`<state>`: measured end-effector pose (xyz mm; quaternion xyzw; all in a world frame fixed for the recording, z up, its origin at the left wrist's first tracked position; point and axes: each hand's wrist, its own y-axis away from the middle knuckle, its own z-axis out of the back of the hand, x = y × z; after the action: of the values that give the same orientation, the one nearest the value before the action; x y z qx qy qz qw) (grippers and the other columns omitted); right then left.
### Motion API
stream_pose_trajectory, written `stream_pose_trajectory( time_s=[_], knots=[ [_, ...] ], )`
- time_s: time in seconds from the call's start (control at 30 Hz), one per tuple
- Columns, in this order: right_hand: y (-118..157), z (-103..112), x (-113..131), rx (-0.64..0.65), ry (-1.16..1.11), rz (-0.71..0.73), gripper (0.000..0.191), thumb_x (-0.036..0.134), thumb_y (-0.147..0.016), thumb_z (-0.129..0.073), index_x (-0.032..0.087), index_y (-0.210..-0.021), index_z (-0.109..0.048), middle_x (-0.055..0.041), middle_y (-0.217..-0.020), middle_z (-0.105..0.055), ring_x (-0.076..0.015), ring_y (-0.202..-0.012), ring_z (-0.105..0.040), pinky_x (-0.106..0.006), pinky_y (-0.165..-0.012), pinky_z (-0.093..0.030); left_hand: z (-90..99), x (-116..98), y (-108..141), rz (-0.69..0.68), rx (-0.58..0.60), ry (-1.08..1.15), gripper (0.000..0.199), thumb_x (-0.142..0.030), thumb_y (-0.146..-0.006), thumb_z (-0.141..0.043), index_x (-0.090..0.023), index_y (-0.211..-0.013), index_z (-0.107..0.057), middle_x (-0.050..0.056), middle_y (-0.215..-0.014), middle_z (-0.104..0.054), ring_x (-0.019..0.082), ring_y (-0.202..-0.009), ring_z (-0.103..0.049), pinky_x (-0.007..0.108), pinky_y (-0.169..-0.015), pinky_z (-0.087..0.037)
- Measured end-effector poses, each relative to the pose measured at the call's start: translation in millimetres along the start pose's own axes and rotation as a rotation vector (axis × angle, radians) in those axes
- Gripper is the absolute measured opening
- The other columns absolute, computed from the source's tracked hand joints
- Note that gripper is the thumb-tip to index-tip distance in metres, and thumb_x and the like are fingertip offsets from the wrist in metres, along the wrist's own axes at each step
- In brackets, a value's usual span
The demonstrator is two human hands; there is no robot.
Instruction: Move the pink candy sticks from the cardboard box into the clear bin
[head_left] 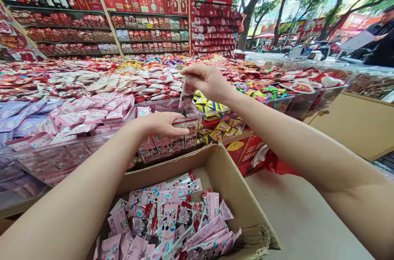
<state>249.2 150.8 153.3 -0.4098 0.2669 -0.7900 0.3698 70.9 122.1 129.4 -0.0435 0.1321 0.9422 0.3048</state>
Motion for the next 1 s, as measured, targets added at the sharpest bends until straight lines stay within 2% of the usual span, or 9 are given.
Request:
stream_pose_trajectory(
  time_s=[0.17, 0.27, 0.53, 0.73, 0.9, 1.0],
  knots=[
    [-1.6, -7.4, -4.6, 0.299, 0.194, -0.038, 0.023, 0.009, -0.076, -0.051, 0.006, -0.095, -0.063, -0.0087, -0.091, -0.064, -0.0138, -0.083, -0.055, -0.029, -0.08, -0.041, 1.2, -1.3, 2.4, -0.034, 0.01, 0.039, 0.056, -0.059, -0.071, -0.045, -0.031, -0.12, -0.047, -0.001, -0.119, -0.057, 0.022, -0.104, -0.054, 0.028, -0.087, -0.039],
    [-8.5, -4.8, 1.5, 0.412, 0.302, -0.06, 0.025, 0.009, -0.077, -0.049, 0.008, -0.096, -0.064, -0.0074, -0.089, -0.064, -0.0133, -0.081, -0.054, -0.029, -0.077, -0.04, 0.6, 0.7, 1.8, -0.011, 0.003, 0.018, 0.059, -0.063, -0.07, -0.043, -0.031, -0.119, -0.047, 0.001, -0.119, -0.058, 0.023, -0.104, -0.055, 0.03, -0.088, -0.039],
    [-26.2, -5.0, 12.3, 0.456, 0.4, -0.049, 0.028, 0.008, -0.076, -0.047, 0.009, -0.098, -0.064, -0.0057, -0.092, -0.063, -0.0122, -0.081, -0.051, -0.027, -0.078, -0.038, -1.5, 2.8, -0.6, 0.055, -0.002, -0.021, 0.08, -0.071, -0.065, -0.041, -0.026, -0.131, -0.035, 0.004, -0.136, -0.041, 0.027, -0.119, -0.042, 0.033, -0.096, -0.032],
    [-22.5, -3.4, 17.0, 0.385, 0.439, -0.021, 0.029, 0.009, -0.077, -0.046, 0.007, -0.099, -0.064, -0.0082, -0.094, -0.062, -0.0137, -0.085, -0.051, -0.027, -0.078, -0.036, -0.3, 1.1, 0.0, 0.052, -0.004, -0.034, 0.08, -0.073, -0.064, -0.038, -0.024, -0.128, -0.041, 0.004, -0.132, -0.047, 0.03, -0.12, -0.04, 0.034, -0.094, -0.036],
    [-14.5, -5.9, 11.2, 0.456, 0.441, 0.005, 0.027, 0.01, -0.077, -0.047, 0.008, -0.097, -0.065, -0.0079, -0.089, -0.063, -0.013, -0.08, -0.052, -0.025, -0.074, -0.037, -0.1, 0.5, 0.2, 0.053, -0.008, -0.051, 0.078, -0.072, -0.065, -0.038, -0.024, -0.127, -0.041, 0.007, -0.13, -0.048, 0.03, -0.114, -0.047, 0.037, -0.093, -0.037],
    [-10.2, -11.2, 4.0, 0.487, 0.431, -0.004, 0.027, 0.009, -0.076, -0.049, 0.01, -0.097, -0.065, -0.007, -0.09, -0.064, -0.013, -0.08, -0.054, -0.025, -0.074, -0.038, -0.7, -0.4, 0.7, 0.078, -0.013, -0.07, 0.08, -0.074, -0.063, -0.038, -0.022, -0.124, -0.043, 0.009, -0.13, -0.048, 0.031, -0.116, -0.044, 0.038, -0.093, -0.036]
  ],
)
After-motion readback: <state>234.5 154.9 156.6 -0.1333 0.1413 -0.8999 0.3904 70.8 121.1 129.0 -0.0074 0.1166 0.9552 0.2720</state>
